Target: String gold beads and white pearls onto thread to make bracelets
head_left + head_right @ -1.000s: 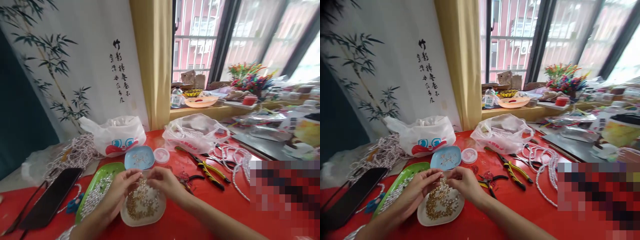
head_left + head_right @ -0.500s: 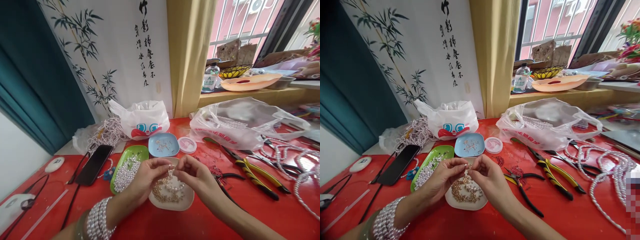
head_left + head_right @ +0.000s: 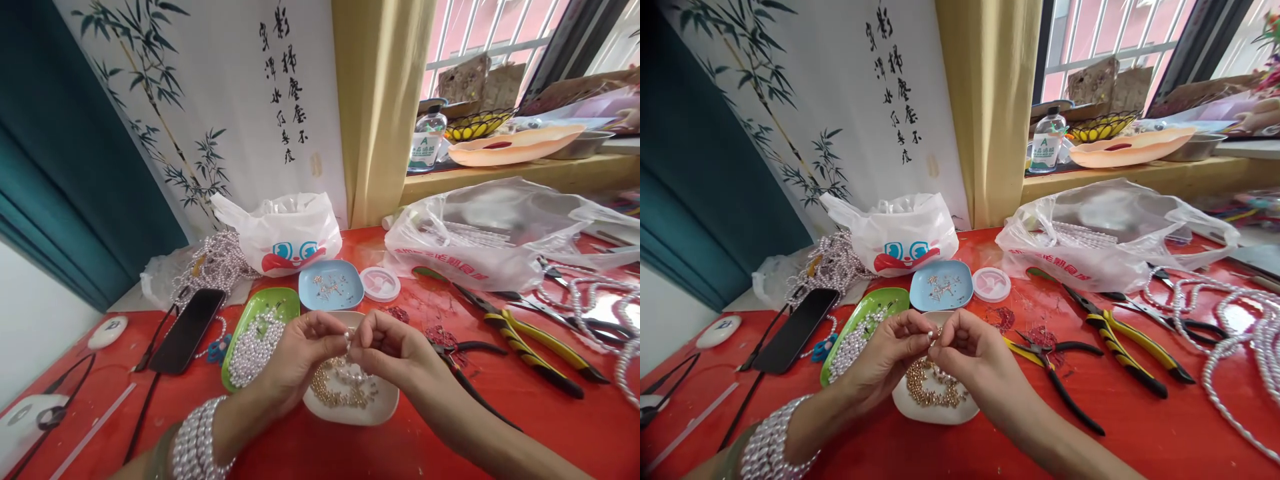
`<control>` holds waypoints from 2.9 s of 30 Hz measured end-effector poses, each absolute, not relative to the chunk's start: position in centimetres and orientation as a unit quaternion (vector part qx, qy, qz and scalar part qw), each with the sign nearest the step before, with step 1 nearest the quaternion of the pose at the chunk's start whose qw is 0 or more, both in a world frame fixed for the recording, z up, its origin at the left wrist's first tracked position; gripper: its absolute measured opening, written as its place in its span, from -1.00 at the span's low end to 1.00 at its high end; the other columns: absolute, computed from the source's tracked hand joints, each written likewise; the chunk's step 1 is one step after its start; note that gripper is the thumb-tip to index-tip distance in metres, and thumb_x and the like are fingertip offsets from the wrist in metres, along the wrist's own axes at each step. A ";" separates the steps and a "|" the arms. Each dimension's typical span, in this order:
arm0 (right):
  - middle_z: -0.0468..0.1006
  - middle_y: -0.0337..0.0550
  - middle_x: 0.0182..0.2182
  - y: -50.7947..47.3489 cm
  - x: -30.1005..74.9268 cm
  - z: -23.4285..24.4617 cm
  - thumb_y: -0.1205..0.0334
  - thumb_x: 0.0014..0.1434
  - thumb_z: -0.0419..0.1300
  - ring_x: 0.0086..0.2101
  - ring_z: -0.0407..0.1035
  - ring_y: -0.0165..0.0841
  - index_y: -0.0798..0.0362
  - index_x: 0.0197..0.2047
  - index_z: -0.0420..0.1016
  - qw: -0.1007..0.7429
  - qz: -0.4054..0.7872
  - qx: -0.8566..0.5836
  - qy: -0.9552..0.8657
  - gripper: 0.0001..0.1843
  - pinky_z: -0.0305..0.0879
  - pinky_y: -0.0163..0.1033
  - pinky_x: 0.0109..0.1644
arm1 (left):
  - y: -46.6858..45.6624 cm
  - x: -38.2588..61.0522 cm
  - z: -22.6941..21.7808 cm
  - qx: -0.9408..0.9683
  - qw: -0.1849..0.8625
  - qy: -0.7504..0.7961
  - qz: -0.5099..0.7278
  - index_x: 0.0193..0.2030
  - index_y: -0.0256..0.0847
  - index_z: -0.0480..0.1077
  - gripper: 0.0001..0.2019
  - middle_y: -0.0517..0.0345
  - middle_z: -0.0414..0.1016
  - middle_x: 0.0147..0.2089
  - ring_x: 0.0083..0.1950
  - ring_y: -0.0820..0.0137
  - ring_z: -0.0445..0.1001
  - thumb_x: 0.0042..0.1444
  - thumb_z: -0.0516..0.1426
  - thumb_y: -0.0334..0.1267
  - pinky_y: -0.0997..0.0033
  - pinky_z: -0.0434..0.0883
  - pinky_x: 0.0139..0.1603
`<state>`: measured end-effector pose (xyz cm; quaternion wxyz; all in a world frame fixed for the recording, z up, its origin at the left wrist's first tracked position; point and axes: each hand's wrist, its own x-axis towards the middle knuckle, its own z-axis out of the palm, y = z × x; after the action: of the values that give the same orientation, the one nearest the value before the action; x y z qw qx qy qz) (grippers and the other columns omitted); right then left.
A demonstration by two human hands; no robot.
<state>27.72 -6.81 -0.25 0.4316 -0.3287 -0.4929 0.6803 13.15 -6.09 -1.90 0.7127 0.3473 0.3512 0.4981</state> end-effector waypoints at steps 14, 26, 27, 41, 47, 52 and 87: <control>0.24 -0.36 -0.60 -6.3 27.9 -1.2 0.25 -0.03 0.18 -0.57 0.16 -0.53 0.06 -0.52 0.20 0.448 0.594 -0.361 -0.563 -0.81 0.11 -0.42 -0.54 | -6.1 12.5 -2.4 0.577 0.492 0.403 0.512 -0.44 -0.19 0.48 -0.95 0.22 0.50 -0.41 -0.35 0.48 0.43 -0.10 0.23 -0.39 0.49 0.37 -0.29; 0.43 -0.20 -0.54 -6.0 28.7 -1.7 0.33 0.14 0.02 -0.52 0.30 -0.42 0.06 -0.40 0.32 0.421 0.115 -0.384 -0.814 -0.89 0.22 -0.33 -0.49 | -6.5 12.2 -1.4 0.776 0.241 0.388 0.436 -0.20 -0.20 0.42 -0.83 0.11 0.50 -0.26 -0.22 0.42 0.42 0.08 0.07 -0.42 0.37 0.36 -0.17; 0.44 -0.18 -0.52 -5.8 28.9 -1.8 0.33 0.16 0.00 -0.49 0.32 -0.40 0.07 -0.39 0.33 0.415 0.088 -0.374 -0.824 -0.86 0.22 -0.32 -0.48 | -6.5 12.3 -1.4 0.762 0.267 0.405 0.428 -0.20 -0.19 0.41 -0.83 0.11 0.49 -0.23 -0.19 0.42 0.42 0.09 0.06 -0.42 0.39 0.36 -0.15; 0.51 -0.16 -0.35 -4.9 30.0 -2.1 0.38 0.20 0.01 -0.38 0.36 -0.41 0.00 -0.13 0.40 0.382 0.021 -0.273 -0.883 -0.78 0.24 -0.32 -0.34 | -6.2 11.8 -0.6 0.680 0.476 0.438 0.346 -0.09 -0.16 0.19 -0.76 0.11 0.46 -0.13 -0.13 0.42 0.42 0.09 -0.03 -0.46 0.44 0.37 -0.21; 0.47 -0.13 -0.49 -4.8 29.9 -3.2 0.36 0.19 -0.04 -0.51 0.30 -0.41 0.12 -0.39 0.41 0.340 0.076 -0.304 -0.887 -0.77 0.20 -0.32 -0.49 | -5.3 10.4 -0.6 0.848 0.253 0.429 0.183 -0.24 -0.19 0.37 -0.86 0.15 0.47 -0.25 -0.16 0.36 0.36 0.07 0.05 -0.42 0.34 0.29 -0.16; 0.48 -0.19 -0.55 -4.8 29.4 -2.7 0.43 0.03 0.08 -0.53 0.32 -0.43 0.11 -0.47 0.42 0.342 0.223 -0.366 -0.836 -0.87 0.22 -0.35 -0.48 | -4.7 10.1 -1.7 0.899 0.158 0.401 0.078 -0.36 -0.18 0.40 -0.90 0.17 0.44 -0.31 -0.18 0.34 0.29 0.05 0.07 -0.40 0.36 0.26 -0.21; 0.40 -0.33 -0.61 -2.8 32.6 0.0 0.19 -0.02 0.24 -0.48 0.37 -0.42 -0.02 -0.53 0.33 0.445 0.643 -0.231 -0.579 -0.84 0.36 -0.22 -0.31 | -3.9 10.3 -0.7 0.688 0.430 0.491 0.317 -0.42 -0.25 0.48 -0.92 0.05 0.53 -0.37 -0.30 0.35 0.47 -0.08 0.18 -0.31 0.34 0.37 -0.25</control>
<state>32.58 -2.79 0.01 0.4448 -0.2307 -0.5788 0.6433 10.29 -3.87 -0.72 0.4296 0.6879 0.4914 0.3175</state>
